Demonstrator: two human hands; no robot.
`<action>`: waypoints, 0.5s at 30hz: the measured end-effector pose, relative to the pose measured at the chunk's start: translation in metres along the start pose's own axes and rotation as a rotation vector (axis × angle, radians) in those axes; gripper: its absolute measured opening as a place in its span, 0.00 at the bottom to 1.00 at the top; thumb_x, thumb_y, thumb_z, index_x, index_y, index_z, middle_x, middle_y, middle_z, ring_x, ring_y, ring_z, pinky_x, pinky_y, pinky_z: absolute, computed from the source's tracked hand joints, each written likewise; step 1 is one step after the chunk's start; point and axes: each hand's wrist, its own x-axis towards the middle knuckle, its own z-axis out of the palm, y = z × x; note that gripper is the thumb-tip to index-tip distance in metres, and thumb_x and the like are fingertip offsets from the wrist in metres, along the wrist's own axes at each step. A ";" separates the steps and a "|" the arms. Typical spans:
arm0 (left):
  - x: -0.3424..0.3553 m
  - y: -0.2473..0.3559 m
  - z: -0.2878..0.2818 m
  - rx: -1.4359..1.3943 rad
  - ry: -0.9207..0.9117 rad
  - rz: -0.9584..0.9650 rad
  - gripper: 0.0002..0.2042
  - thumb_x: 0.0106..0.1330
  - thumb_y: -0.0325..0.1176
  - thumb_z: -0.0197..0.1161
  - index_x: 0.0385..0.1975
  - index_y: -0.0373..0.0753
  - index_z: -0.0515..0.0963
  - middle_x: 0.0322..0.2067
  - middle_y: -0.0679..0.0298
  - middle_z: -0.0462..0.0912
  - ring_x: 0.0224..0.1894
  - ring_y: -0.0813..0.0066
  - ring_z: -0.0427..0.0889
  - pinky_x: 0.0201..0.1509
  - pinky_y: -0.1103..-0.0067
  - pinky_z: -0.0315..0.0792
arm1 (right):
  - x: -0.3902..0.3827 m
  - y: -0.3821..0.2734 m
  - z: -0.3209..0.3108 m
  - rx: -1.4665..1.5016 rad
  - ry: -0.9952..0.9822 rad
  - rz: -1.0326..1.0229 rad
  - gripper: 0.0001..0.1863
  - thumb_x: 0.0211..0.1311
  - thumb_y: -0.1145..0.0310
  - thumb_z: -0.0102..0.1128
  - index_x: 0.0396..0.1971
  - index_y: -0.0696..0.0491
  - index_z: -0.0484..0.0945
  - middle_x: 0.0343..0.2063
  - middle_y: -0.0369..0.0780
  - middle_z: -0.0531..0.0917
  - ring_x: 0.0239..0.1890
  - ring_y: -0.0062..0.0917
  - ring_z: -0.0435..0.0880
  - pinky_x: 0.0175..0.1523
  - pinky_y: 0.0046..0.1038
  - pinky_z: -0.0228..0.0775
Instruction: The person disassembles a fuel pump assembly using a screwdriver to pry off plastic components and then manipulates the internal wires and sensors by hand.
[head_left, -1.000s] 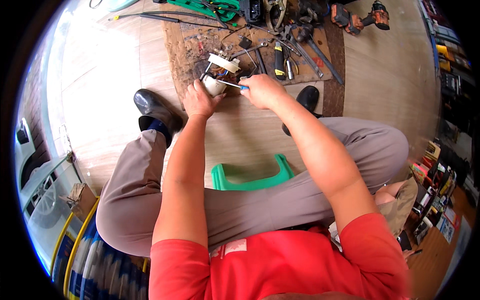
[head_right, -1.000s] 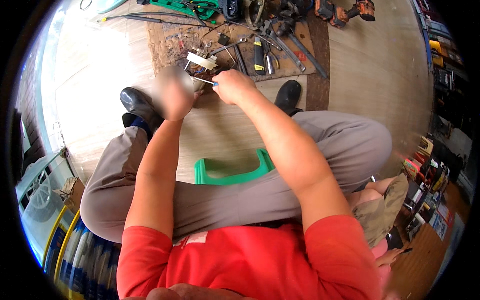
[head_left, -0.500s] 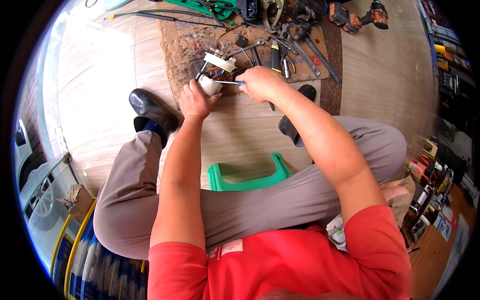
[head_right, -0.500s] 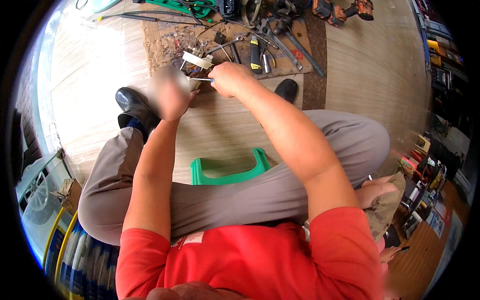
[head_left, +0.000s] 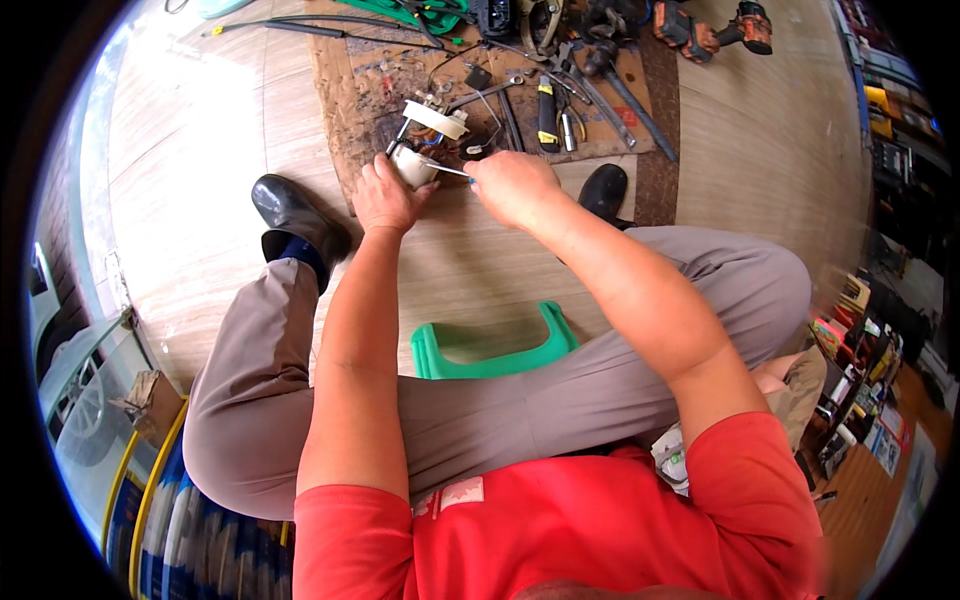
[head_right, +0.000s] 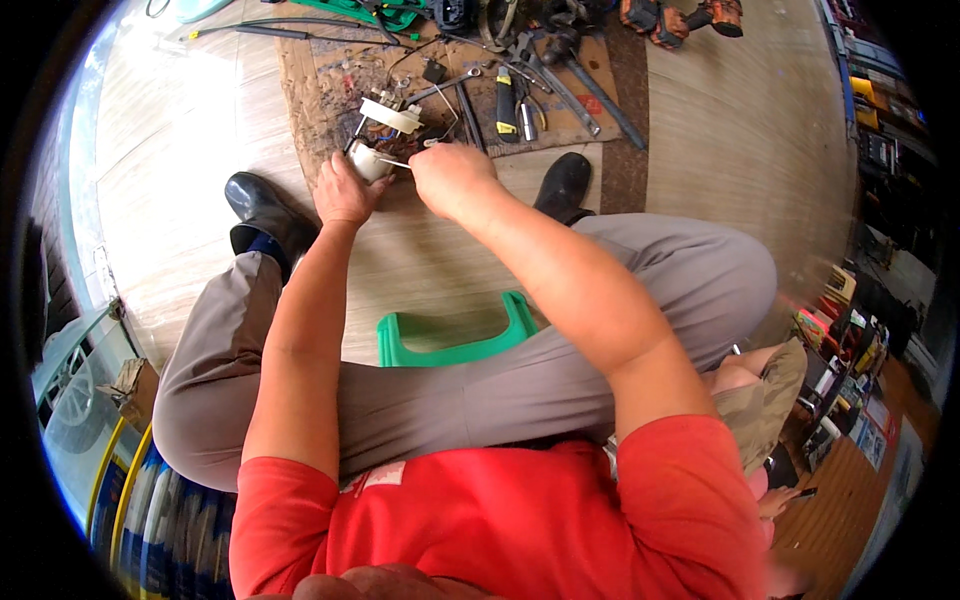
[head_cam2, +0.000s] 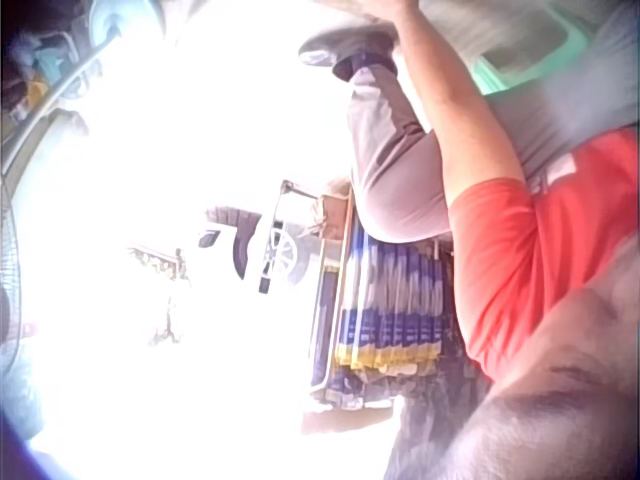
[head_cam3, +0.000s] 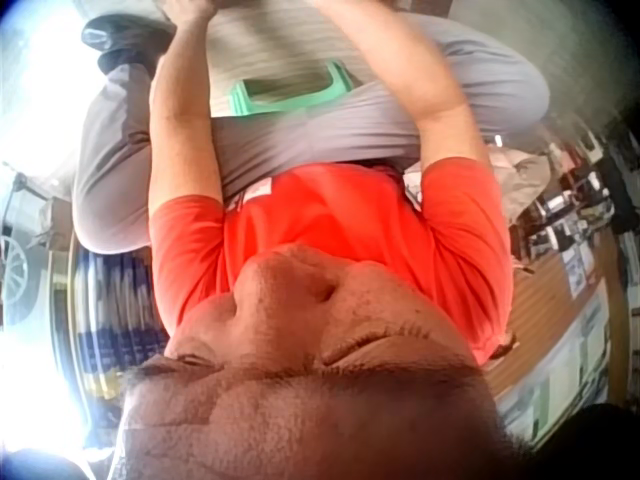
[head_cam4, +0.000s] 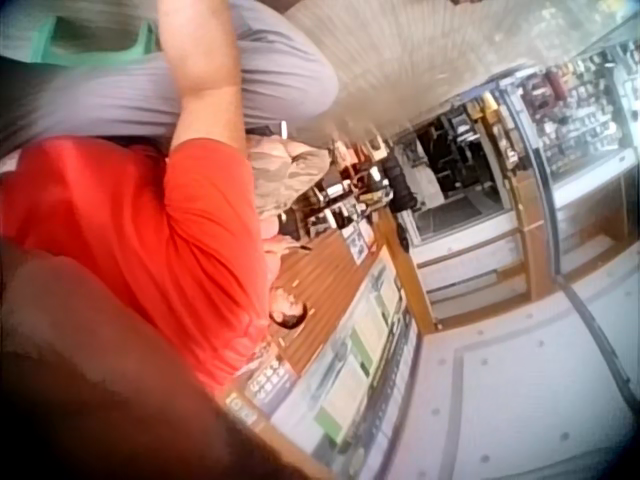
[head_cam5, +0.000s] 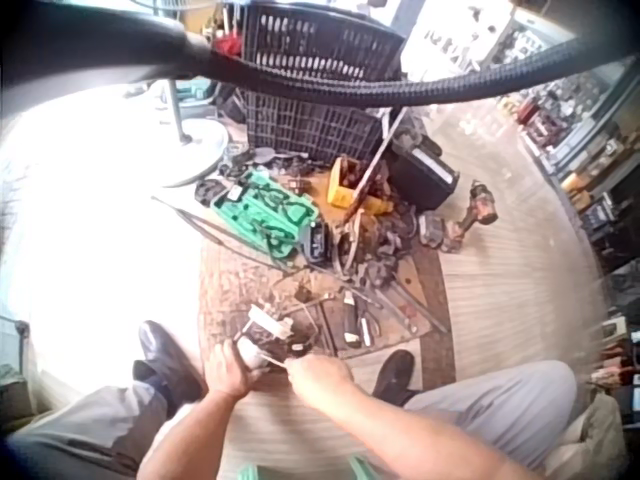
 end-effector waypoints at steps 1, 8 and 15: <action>0.000 0.000 0.000 0.000 -0.003 0.000 0.44 0.44 0.58 0.77 0.55 0.36 0.67 0.48 0.51 0.77 0.52 0.52 0.78 0.54 0.62 0.73 | -0.001 -0.001 0.000 0.002 -0.014 0.011 0.11 0.66 0.63 0.56 0.44 0.49 0.80 0.34 0.45 0.86 0.41 0.42 0.85 0.43 0.45 0.78; 0.002 -0.005 0.009 0.018 -0.007 0.009 0.43 0.43 0.59 0.77 0.54 0.39 0.66 0.47 0.53 0.76 0.51 0.53 0.77 0.53 0.62 0.73 | -0.005 -0.013 0.005 0.031 -0.004 0.064 0.11 0.67 0.67 0.51 0.43 0.51 0.81 0.33 0.45 0.86 0.39 0.42 0.86 0.42 0.45 0.78; 0.005 -0.007 0.016 0.031 0.045 0.044 0.41 0.44 0.56 0.78 0.53 0.39 0.66 0.47 0.54 0.75 0.51 0.53 0.77 0.53 0.62 0.72 | -0.008 -0.043 -0.014 0.005 -0.064 0.074 0.16 0.70 0.70 0.43 0.40 0.59 0.82 0.37 0.48 0.87 0.39 0.42 0.88 0.42 0.42 0.80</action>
